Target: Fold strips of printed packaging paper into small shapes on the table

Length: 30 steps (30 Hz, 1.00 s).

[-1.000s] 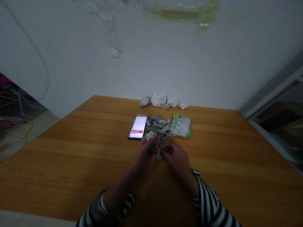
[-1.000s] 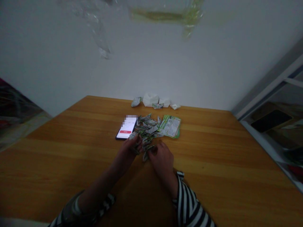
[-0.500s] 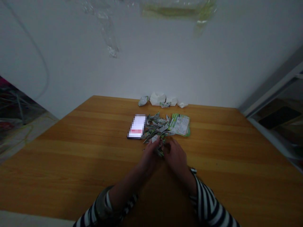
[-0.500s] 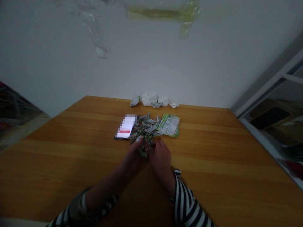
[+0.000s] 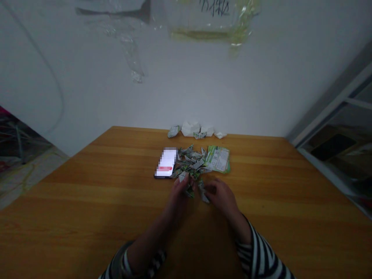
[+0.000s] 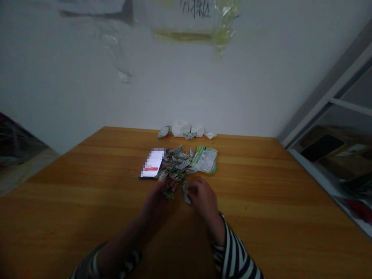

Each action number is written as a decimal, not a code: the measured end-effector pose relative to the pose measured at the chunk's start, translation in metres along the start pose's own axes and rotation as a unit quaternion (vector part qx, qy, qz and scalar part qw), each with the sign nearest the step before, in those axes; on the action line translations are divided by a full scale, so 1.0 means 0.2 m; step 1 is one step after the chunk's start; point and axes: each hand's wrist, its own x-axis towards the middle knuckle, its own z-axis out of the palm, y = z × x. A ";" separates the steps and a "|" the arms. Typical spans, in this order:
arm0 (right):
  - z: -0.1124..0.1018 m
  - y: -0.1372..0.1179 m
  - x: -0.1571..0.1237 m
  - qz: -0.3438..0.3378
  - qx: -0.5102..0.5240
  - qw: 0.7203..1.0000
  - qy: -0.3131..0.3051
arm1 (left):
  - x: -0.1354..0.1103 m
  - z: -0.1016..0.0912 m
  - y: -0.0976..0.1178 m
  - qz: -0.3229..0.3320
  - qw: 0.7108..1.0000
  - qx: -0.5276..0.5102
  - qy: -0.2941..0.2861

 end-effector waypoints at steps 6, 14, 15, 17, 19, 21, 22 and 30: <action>-0.01 0.11 0.01 -0.017 0.066 0.997 -0.026 | -0.03 0.01 -0.07 -0.019 0.999 0.044 -0.008; 0.09 0.07 0.01 -0.012 0.075 0.993 0.091 | -0.04 0.05 -0.11 -0.020 0.999 0.030 0.021; 0.09 0.07 0.01 -0.006 0.101 0.990 0.098 | -0.04 0.05 -0.11 -0.016 0.999 0.027 0.023; 0.09 0.06 0.01 0.006 0.172 0.980 0.103 | -0.04 0.06 -0.11 -0.008 0.999 0.027 0.022; 0.08 0.04 0.01 0.016 0.241 0.965 0.105 | -0.03 0.05 -0.12 0.008 0.999 0.039 0.023; 0.04 0.00 0.00 0.020 0.282 0.952 0.115 | -0.02 0.02 -0.13 0.027 0.997 0.059 0.035; 0.01 -0.02 -0.01 0.015 0.296 0.948 0.117 | -0.01 0.01 -0.14 0.035 0.996 0.073 0.043; -0.10 -0.09 -0.06 -0.032 0.306 0.950 0.051 | -0.06 -0.03 -0.10 0.066 0.963 0.255 0.060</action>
